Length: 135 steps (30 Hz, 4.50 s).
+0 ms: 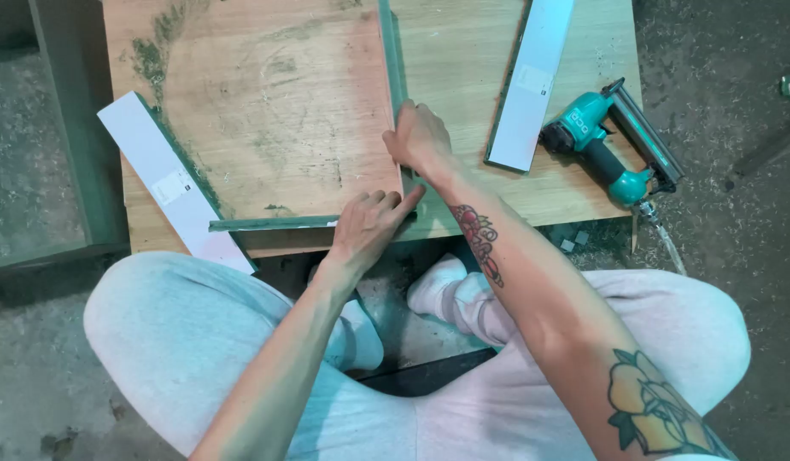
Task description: Assembling a wooden frame by aligning strips and fastening them with a pneumatic nail gun
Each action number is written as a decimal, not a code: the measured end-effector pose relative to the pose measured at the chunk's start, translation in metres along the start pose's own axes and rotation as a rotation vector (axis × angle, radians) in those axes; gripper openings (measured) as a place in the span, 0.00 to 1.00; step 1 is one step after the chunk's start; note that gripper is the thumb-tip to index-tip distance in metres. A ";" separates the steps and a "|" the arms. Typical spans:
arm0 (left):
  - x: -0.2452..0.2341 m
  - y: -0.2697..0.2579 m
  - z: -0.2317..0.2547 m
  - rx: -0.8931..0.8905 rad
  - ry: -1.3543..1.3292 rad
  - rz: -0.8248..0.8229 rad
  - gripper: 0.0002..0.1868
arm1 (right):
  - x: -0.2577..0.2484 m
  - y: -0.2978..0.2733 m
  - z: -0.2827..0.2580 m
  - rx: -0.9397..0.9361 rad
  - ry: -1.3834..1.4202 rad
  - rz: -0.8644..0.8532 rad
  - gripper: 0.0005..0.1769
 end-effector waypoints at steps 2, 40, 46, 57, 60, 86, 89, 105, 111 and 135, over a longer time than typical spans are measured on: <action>-0.019 -0.001 0.006 -0.042 0.068 0.084 0.21 | -0.011 -0.016 0.000 -0.021 0.053 0.040 0.29; -0.012 0.009 0.012 0.062 0.021 0.134 0.27 | -0.008 -0.103 0.054 0.152 0.890 0.065 0.23; -0.022 0.013 0.015 0.042 -0.071 0.117 0.28 | -0.007 -0.153 0.062 -0.170 0.725 0.213 0.20; -0.014 0.010 0.013 0.038 -0.060 0.065 0.25 | 0.003 -0.174 0.048 -0.551 0.416 0.496 0.19; -0.013 0.011 0.013 0.043 -0.053 0.054 0.26 | 0.006 -0.178 0.043 -0.585 0.285 0.550 0.21; -0.001 0.006 0.003 -0.063 -0.107 0.103 0.27 | -0.002 -0.169 0.043 -0.494 0.222 0.530 0.05; -0.001 0.007 0.003 -0.084 -0.111 0.070 0.27 | -0.004 -0.170 0.040 -0.493 0.201 0.510 0.05; 0.003 0.004 -0.004 -0.057 -0.113 -0.067 0.28 | 0.008 -0.170 0.034 -0.544 0.083 0.577 0.08; -0.002 0.012 -0.002 -0.042 -0.117 -0.103 0.27 | 0.007 -0.173 0.033 -0.551 0.084 0.628 0.06; -0.003 0.010 -0.001 -0.033 -0.145 -0.063 0.28 | -0.004 -0.180 0.026 -0.547 0.126 0.668 0.09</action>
Point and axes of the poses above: each hand's wrist, its own y-axis towards the middle knuckle, its own x-axis out of the palm, z = x × y, the point moved 7 cm from there along y, towards the middle knuckle, and after that the axes turned 4 degrees about -y, right-handed, at the moved point
